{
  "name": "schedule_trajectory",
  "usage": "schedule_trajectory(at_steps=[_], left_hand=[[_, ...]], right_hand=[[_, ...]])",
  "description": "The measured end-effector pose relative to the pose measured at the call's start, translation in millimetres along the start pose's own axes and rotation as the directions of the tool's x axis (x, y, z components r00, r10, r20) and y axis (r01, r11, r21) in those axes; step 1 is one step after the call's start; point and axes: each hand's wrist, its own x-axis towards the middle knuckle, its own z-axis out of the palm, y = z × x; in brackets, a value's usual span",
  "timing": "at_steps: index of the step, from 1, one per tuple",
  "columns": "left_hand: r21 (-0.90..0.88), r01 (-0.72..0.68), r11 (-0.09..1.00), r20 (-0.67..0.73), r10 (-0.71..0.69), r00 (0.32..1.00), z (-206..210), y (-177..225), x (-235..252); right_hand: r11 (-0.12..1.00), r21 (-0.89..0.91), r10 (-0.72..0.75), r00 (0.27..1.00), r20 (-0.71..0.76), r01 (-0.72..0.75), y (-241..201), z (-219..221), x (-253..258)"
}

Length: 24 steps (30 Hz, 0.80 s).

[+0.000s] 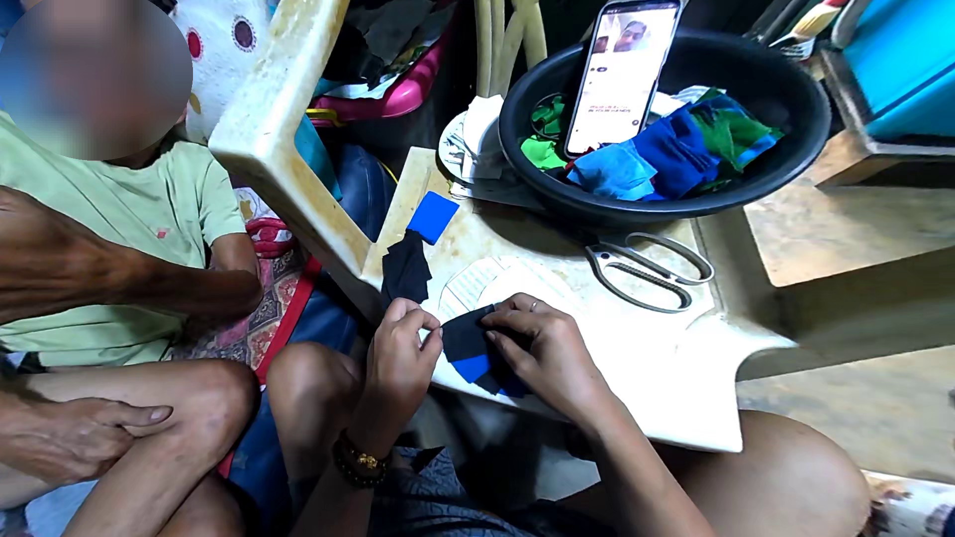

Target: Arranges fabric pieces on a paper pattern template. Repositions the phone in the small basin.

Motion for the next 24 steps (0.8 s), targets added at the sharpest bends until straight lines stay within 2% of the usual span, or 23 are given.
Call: schedule_trajectory(at_steps=[6,9,15,18,24], left_hand=[[-0.190,-0.002,0.982,-0.086,-0.014,0.996,-1,-8,-2],[-0.232,-0.113,0.966,-0.165,0.075,0.983,4,-13,-5],[-0.113,-0.263,0.958,-0.054,0.258,0.965,6,-14,-9],[-0.062,-0.270,0.961,-0.006,0.270,0.963,7,-15,-9],[-0.046,-0.274,0.961,-0.008,0.274,0.962,8,-17,-10]], right_hand=[[1.000,0.015,0.012,1.000,0.004,-0.012,-1,0,0],[1.000,0.011,0.015,1.000,0.009,-0.015,-1,0,0],[1.000,0.005,0.001,1.000,-0.007,-0.001,0,0,0],[1.000,-0.002,-0.004,1.000,-0.009,0.004,3,1,-1],[1.000,-0.014,-0.011,1.000,-0.013,0.011,9,2,-2]])
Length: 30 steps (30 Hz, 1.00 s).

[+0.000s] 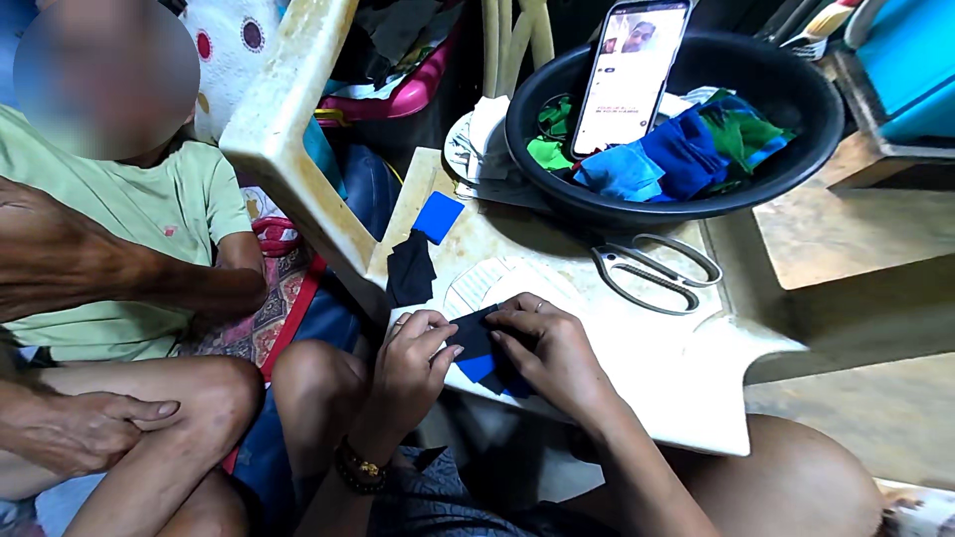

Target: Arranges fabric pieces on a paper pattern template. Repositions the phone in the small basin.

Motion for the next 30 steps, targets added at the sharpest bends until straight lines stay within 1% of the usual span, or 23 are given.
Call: schedule_trajectory(at_steps=[4,12,18,20,22,24,25,28,30], left_hand=[[-0.008,0.000,1.000,0.002,0.000,1.000,0,-1,-1],[-0.017,0.006,1.000,0.001,-0.006,1.000,0,-3,-1],[-0.019,-0.010,1.000,-0.001,0.009,1.000,0,-4,0],[-0.022,-0.011,1.000,0.000,0.011,1.000,-1,-4,1],[-0.017,-0.012,1.000,0.004,0.012,1.000,-1,-4,1],[-0.007,-0.023,1.000,0.002,0.023,1.000,-1,-4,1],[-0.004,-0.030,1.000,-0.003,0.030,1.000,0,-4,2],[-0.015,-0.026,1.000,0.007,0.026,1.000,-2,-3,2],[-0.055,0.008,0.998,0.060,-0.004,0.998,-9,0,8]], right_hand=[[1.000,0.011,0.011,1.000,0.007,-0.011,-11,-3,1],[1.000,-0.006,-0.001,1.000,-0.001,0.001,-13,-3,1],[0.993,-0.114,-0.022,0.999,-0.030,0.019,-17,-2,2],[0.985,-0.166,-0.060,0.995,-0.079,0.047,-16,0,1],[0.977,-0.182,-0.133,0.983,-0.130,0.108,-16,2,1],[0.976,-0.133,-0.190,0.971,-0.143,0.171,-18,4,1],[0.977,-0.098,-0.199,0.972,-0.127,0.187,-19,5,1],[0.987,-0.028,-0.162,0.985,-0.052,0.161,-20,10,2],[0.990,-0.013,-0.142,0.989,-0.030,0.142,-17,12,3]])
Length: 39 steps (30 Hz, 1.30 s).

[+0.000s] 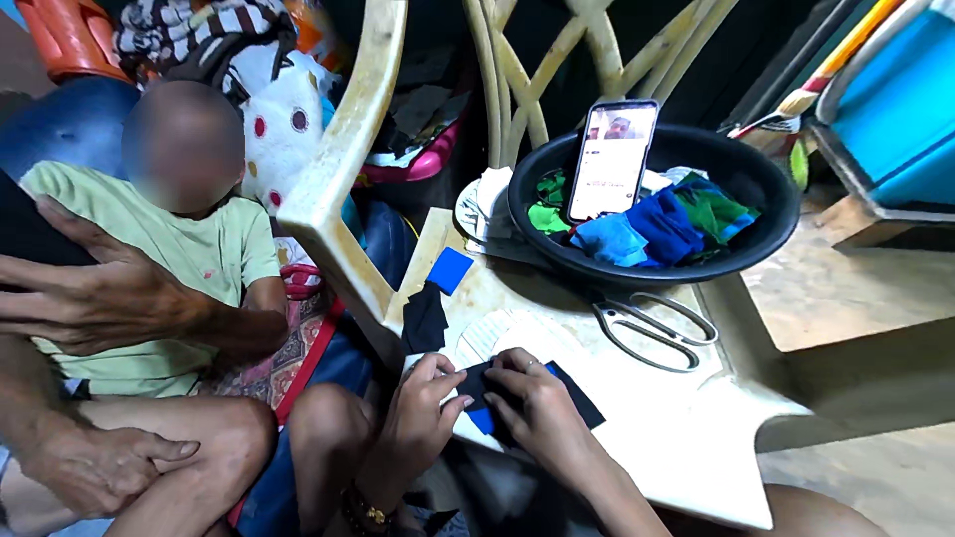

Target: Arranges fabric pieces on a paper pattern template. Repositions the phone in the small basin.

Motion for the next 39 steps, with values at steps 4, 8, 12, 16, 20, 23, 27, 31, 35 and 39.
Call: schedule_trajectory(at_steps=[4,8,12,16,20,23,27,31,35,39], left_hand=[[-0.025,0.074,0.997,0.004,-0.074,0.997,-23,3,37],[0.067,0.050,0.997,-0.007,-0.050,0.999,-30,-17,93],[0.131,-0.045,0.990,0.307,0.002,0.952,-31,-41,134],[0.189,-0.053,0.981,0.430,-0.034,0.902,-32,-45,146],[0.188,-0.035,0.981,0.431,-0.051,0.901,-32,-46,147],[0.179,-0.018,0.984,0.431,-0.062,0.900,-33,-45,147],[0.176,-0.002,0.984,0.423,-0.074,0.903,-33,-43,147],[0.168,0.054,0.984,0.427,-0.122,0.896,-35,-39,150],[0.145,0.074,0.987,0.421,-0.129,0.898,-35,-40,152],[0.128,0.091,0.988,0.419,-0.137,0.898,-36,-42,153]], right_hand=[[0.999,0.010,0.042,0.999,0.034,-0.042,0,1,0],[0.999,0.002,0.039,0.997,0.066,-0.039,1,2,-2],[0.999,0.011,0.049,0.997,0.066,-0.050,0,1,-1],[0.998,0.023,0.063,0.995,0.081,-0.065,-1,0,-1],[0.996,0.034,0.075,0.993,0.090,-0.079,-2,0,0],[0.996,0.035,0.073,0.994,0.081,-0.076,-2,0,0],[0.997,0.030,0.068,0.995,0.078,-0.071,-2,0,0],[0.997,0.025,0.071,0.994,0.080,-0.074,-2,0,0],[0.997,0.022,0.072,0.994,0.081,-0.074,-2,1,-1],[0.997,0.026,0.067,0.995,0.077,-0.069,-1,1,-1]])
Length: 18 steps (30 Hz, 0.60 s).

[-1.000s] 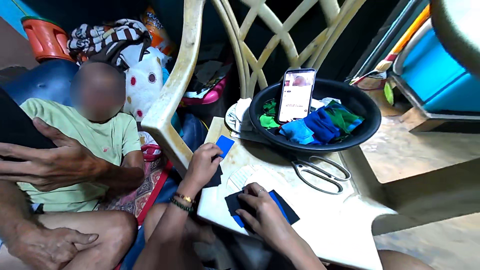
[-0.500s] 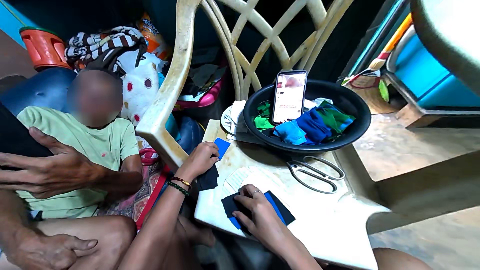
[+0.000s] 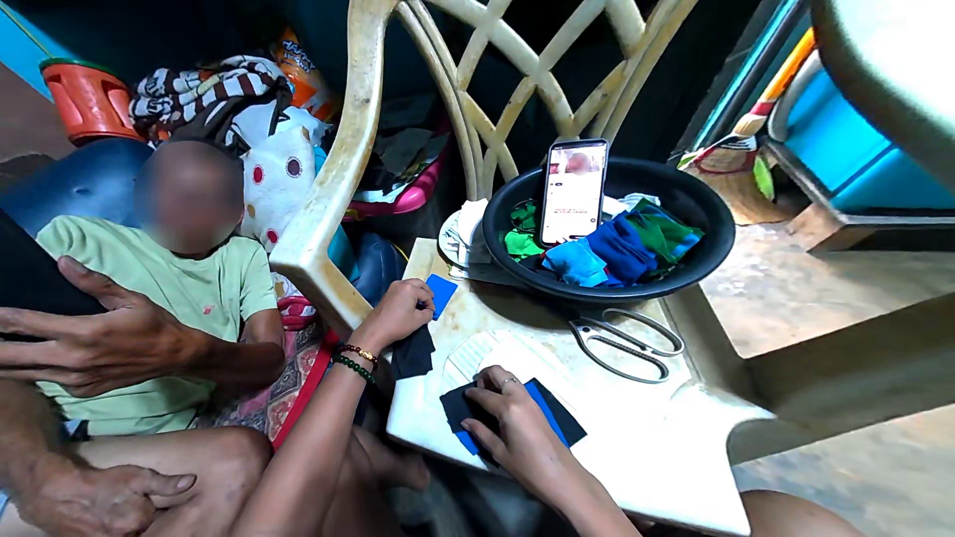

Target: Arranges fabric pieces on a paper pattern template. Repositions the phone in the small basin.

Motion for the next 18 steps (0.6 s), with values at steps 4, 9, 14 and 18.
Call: schedule_trajectory(at_steps=[4,9,14,18], left_hand=[[-0.033,0.003,0.999,-0.029,-0.004,1.000,0.3,-1.6,0.6],[-0.109,0.038,0.993,-0.064,-0.045,0.997,1.7,-3.2,0.7],[-0.074,0.040,0.996,-0.032,-0.042,0.999,1.5,-2.1,0.3],[-0.031,0.022,0.999,-0.015,-0.022,1.000,1.7,-0.3,-1.1]], right_hand=[[1.000,0.003,0.010,1.000,0.006,-0.010,-1.0,-0.7,0.5],[1.000,0.009,0.014,1.000,0.010,-0.014,-0.3,-0.3,0.6],[1.000,-0.003,0.013,1.000,0.017,-0.013,-0.1,-0.7,0.8],[1.000,-0.007,0.013,1.000,0.012,-0.012,-0.4,0.0,0.4]])
